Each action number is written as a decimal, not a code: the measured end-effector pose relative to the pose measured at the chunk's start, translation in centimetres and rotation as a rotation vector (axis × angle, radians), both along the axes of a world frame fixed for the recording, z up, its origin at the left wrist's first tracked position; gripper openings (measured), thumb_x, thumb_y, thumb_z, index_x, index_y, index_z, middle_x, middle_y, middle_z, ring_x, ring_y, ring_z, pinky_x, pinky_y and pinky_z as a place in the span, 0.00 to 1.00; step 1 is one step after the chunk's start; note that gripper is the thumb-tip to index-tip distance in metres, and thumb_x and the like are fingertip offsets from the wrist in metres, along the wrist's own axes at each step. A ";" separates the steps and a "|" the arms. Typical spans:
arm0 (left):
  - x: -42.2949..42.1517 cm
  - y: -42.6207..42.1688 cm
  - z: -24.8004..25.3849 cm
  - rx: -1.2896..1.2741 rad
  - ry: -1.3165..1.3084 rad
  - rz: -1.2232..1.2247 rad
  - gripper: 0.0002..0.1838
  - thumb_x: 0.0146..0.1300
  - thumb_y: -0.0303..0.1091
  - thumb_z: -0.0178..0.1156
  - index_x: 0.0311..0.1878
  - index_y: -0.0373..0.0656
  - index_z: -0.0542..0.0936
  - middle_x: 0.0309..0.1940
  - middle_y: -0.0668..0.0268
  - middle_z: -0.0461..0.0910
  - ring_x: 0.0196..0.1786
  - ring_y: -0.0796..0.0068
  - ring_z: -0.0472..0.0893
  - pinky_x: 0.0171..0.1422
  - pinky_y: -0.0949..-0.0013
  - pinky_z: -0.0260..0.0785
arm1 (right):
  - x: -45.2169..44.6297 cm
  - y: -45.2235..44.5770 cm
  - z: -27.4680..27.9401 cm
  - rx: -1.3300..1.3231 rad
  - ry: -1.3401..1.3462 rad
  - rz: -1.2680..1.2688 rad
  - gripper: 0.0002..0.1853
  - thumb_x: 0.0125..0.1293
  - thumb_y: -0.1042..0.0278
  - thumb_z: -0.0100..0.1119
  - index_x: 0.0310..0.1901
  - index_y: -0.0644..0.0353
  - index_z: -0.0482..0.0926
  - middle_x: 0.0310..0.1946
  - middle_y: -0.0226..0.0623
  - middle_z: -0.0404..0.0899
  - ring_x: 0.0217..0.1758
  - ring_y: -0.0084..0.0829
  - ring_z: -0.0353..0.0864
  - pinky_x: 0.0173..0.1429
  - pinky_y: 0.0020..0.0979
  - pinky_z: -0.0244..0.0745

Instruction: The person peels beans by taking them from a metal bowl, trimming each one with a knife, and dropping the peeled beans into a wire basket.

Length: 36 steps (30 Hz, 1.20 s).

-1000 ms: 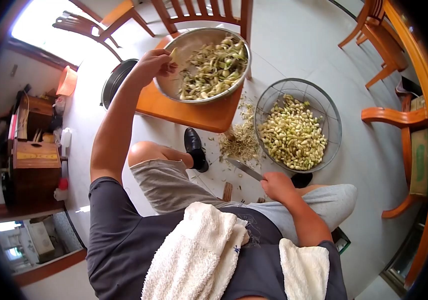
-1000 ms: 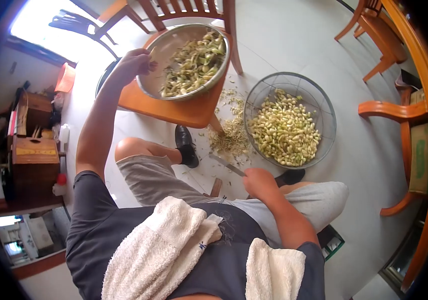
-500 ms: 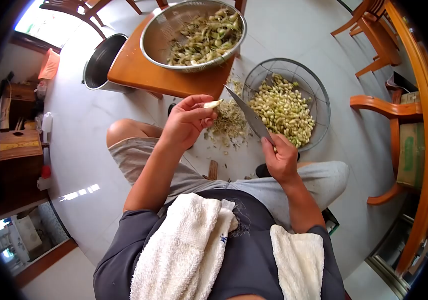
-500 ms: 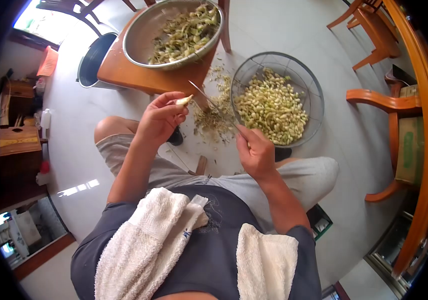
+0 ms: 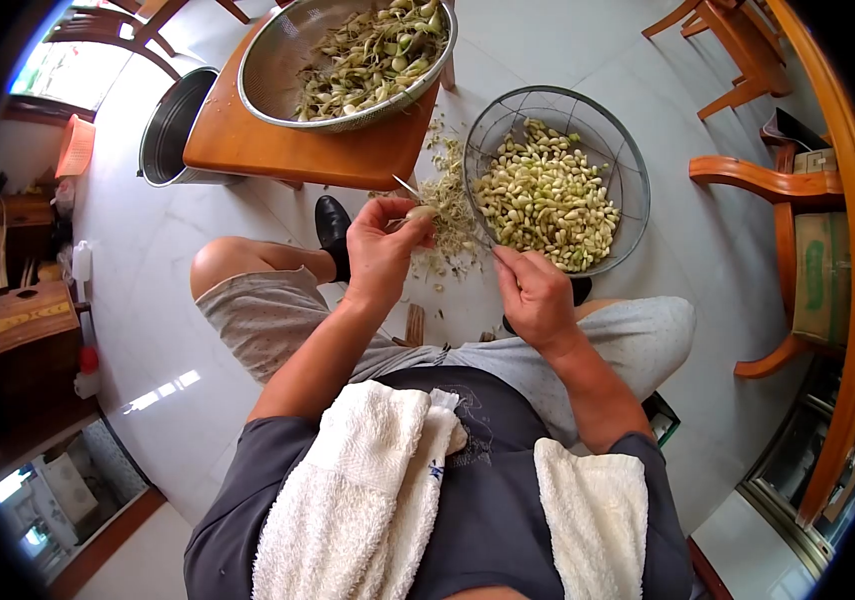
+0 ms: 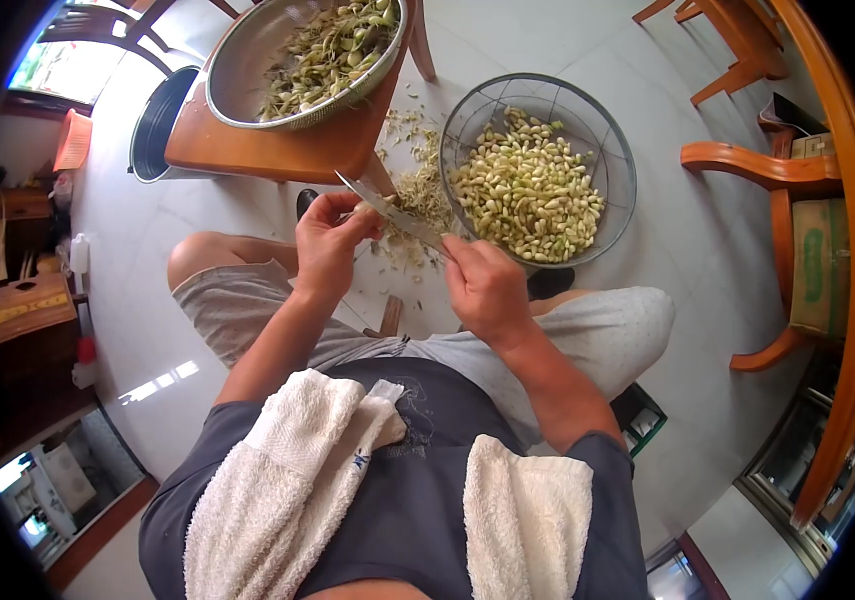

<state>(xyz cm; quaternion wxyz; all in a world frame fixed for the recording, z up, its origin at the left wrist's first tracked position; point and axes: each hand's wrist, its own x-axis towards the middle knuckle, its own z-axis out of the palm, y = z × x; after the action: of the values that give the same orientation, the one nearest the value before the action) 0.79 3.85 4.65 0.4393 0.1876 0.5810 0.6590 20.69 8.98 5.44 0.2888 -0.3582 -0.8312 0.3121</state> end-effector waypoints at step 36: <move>-3.0 -1.5 -4.1 0.038 -0.268 -0.190 0.09 0.58 0.22 0.63 0.42 0.33 0.78 0.31 0.64 0.81 0.31 0.77 0.78 0.37 0.75 0.69 | 0.1 0.0 -0.4 0.051 -0.027 0.077 0.15 0.54 0.75 0.60 0.45 0.60 0.80 0.28 0.38 0.76 0.30 0.41 0.78 0.35 0.36 0.74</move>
<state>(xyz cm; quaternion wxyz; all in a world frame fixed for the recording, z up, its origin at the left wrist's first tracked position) -2.19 2.37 0.55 0.5695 0.1605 0.4842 0.6446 20.75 9.02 5.04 0.2746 -0.3227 -0.8557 0.2970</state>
